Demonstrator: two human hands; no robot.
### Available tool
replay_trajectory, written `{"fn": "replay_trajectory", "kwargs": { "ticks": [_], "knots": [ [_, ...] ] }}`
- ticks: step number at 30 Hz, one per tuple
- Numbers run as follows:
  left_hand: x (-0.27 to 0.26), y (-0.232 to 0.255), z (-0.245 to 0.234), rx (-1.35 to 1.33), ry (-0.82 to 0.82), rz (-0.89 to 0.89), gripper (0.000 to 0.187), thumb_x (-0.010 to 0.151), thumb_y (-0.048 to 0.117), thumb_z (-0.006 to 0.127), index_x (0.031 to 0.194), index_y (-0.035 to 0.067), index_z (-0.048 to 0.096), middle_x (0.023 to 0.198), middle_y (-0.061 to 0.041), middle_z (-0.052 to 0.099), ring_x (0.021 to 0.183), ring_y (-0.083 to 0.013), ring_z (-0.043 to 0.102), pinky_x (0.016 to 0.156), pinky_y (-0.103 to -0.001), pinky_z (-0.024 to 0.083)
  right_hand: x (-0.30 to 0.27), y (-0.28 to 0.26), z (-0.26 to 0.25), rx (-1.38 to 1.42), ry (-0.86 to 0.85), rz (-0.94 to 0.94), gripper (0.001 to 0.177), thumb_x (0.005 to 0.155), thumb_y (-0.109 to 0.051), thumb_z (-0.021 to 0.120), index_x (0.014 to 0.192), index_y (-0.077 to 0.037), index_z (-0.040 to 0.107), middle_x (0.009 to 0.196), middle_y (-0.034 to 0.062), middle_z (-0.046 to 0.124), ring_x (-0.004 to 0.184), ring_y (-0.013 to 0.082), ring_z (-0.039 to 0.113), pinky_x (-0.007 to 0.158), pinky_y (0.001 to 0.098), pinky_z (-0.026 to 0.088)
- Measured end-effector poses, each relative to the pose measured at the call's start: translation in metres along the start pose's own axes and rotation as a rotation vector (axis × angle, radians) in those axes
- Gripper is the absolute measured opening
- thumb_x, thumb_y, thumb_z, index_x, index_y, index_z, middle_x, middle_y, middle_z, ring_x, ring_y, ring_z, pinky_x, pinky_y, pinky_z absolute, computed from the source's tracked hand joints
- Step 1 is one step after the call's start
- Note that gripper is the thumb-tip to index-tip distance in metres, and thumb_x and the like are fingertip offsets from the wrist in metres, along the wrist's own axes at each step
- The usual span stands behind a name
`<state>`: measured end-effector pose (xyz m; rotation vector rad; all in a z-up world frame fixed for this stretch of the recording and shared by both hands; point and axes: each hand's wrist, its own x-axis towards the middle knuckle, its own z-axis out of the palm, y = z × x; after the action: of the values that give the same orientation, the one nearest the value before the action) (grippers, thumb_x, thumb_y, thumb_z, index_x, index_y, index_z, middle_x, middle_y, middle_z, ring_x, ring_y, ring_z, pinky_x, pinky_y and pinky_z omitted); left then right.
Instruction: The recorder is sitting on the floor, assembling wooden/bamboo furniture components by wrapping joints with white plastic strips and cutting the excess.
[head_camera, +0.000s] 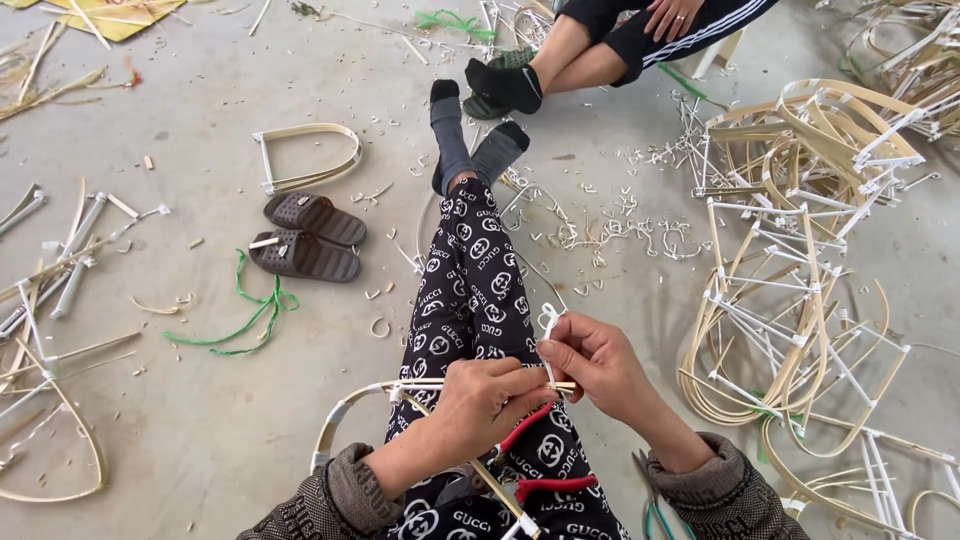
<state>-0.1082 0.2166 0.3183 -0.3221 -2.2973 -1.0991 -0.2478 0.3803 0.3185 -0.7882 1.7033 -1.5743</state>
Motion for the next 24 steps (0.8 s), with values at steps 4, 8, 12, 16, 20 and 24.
{"fn": "replay_trajectory", "kwargs": {
  "ticks": [4, 8, 12, 16, 20, 24],
  "knots": [
    [0.000, 0.001, -0.001, 0.007, -0.022, 0.003, 0.017, 0.092, 0.023, 0.078, 0.096, 0.007, 0.077, 0.062, -0.003, 0.058, 0.050, -0.0173, 0.058, 0.043, -0.034, 0.041, 0.001, 0.005, 0.000, 0.069, -0.045, -0.039, 0.016, 0.099, -0.017, 0.067, 0.090, -0.003, 0.064, 0.063, -0.0023, 0.058, 0.052, 0.0028, 0.051, 0.044, 0.0197, 0.038],
    [-0.001, 0.007, -0.006, 0.013, -0.023, 0.027, 0.018, 0.092, 0.025, 0.078, 0.094, 0.008, 0.076, 0.063, -0.002, 0.058, 0.051, -0.0171, 0.057, 0.045, -0.033, 0.042, -0.002, 0.005, 0.001, 0.083, -0.052, -0.027, 0.016, 0.099, -0.016, 0.067, 0.090, -0.003, 0.064, 0.066, -0.0024, 0.058, 0.055, 0.0029, 0.052, 0.045, 0.0199, 0.039],
    [0.000, 0.011, -0.011, -0.013, -0.020, 0.027, 0.015, 0.093, 0.022, 0.078, 0.098, 0.009, 0.076, 0.066, -0.002, 0.059, 0.052, -0.0165, 0.057, 0.045, -0.033, 0.042, -0.005, -0.001, 0.000, 0.091, -0.054, -0.058, 0.016, 0.099, -0.017, 0.066, 0.091, -0.002, 0.064, 0.065, -0.0009, 0.061, 0.054, 0.0040, 0.055, 0.047, 0.0210, 0.043],
    [0.003, 0.013, -0.015, 0.004, -0.076, 0.006, 0.010, 0.092, 0.019, 0.077, 0.096, 0.010, 0.077, 0.064, -0.001, 0.058, 0.049, -0.0161, 0.056, 0.044, -0.033, 0.041, -0.014, -0.010, 0.003, -0.053, -0.025, -0.124, 0.013, 0.099, -0.013, 0.065, 0.092, -0.002, 0.064, 0.067, 0.0006, 0.066, 0.057, 0.0042, 0.059, 0.049, 0.0208, 0.046],
    [-0.001, 0.015, -0.014, -0.009, -0.082, 0.040, 0.014, 0.091, 0.019, 0.077, 0.101, 0.010, 0.078, 0.066, -0.001, 0.059, 0.050, -0.0163, 0.056, 0.043, -0.033, 0.041, -0.015, -0.008, 0.010, -0.128, 0.019, -0.172, 0.013, 0.099, -0.012, 0.066, 0.091, -0.002, 0.064, 0.067, -0.0006, 0.064, 0.058, 0.0028, 0.059, 0.049, 0.0200, 0.047],
    [-0.002, 0.015, -0.016, -0.080, -0.079, -0.023, 0.012, 0.093, 0.017, 0.075, 0.102, 0.010, 0.077, 0.067, -0.001, 0.060, 0.050, -0.0161, 0.057, 0.045, -0.032, 0.041, -0.013, 0.011, 0.009, -0.002, 0.083, -0.173, 0.013, 0.100, -0.011, 0.065, 0.091, -0.003, 0.063, 0.063, -0.0025, 0.058, 0.051, 0.0009, 0.048, 0.044, 0.0189, 0.036]
  ]
}}
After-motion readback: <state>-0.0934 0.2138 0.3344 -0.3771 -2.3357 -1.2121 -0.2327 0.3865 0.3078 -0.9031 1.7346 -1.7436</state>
